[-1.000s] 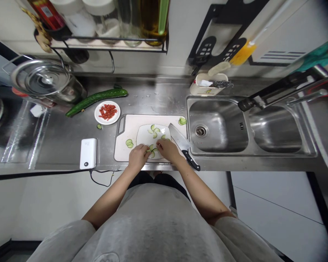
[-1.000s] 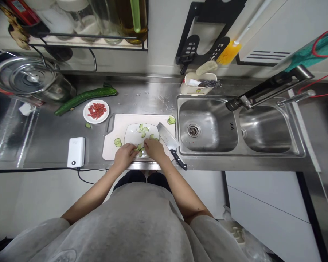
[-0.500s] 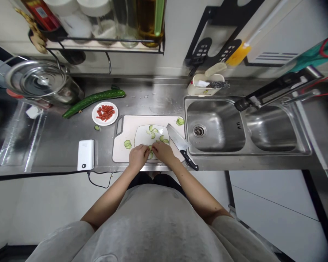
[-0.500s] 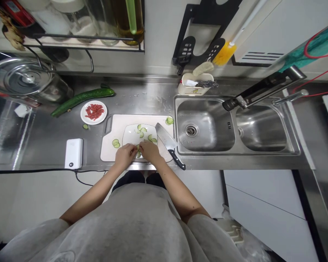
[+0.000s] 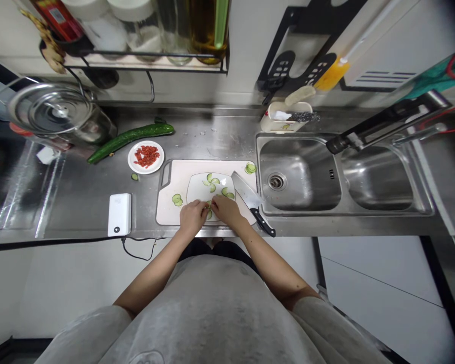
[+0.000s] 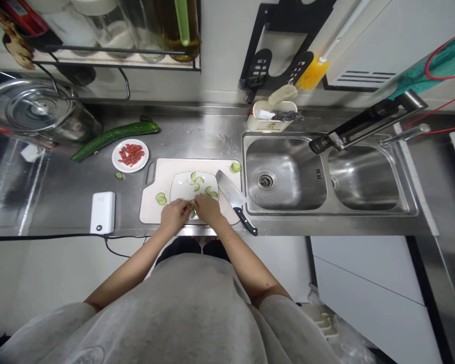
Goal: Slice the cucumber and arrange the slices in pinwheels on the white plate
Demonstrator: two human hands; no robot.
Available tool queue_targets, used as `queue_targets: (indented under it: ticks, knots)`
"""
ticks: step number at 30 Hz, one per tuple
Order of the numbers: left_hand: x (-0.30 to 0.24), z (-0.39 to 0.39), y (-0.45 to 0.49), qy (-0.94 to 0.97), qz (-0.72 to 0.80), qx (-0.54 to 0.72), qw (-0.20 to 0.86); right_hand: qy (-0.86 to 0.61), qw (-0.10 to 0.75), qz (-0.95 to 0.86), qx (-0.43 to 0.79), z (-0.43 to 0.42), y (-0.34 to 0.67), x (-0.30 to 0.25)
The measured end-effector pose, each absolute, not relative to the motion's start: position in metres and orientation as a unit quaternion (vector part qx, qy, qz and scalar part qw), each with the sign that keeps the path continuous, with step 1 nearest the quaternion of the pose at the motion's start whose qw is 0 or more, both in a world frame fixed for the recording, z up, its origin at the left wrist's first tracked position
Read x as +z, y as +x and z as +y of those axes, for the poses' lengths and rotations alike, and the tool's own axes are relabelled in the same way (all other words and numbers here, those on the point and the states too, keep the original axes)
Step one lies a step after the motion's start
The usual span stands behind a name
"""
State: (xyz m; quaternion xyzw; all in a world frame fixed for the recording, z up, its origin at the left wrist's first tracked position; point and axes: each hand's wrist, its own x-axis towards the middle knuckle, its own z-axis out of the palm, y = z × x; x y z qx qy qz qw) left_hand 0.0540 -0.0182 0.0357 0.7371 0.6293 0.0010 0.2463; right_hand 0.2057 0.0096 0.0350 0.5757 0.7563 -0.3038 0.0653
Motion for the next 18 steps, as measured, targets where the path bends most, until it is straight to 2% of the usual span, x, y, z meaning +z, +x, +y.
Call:
queue_targets:
  ticks: [18]
  knots:
    - [0.036, -0.018, 0.054, 0.738, 0.628, 0.001, 0.248, 0.607, 0.051, 0.723, -0.325, -0.011, 0.206, 0.048]
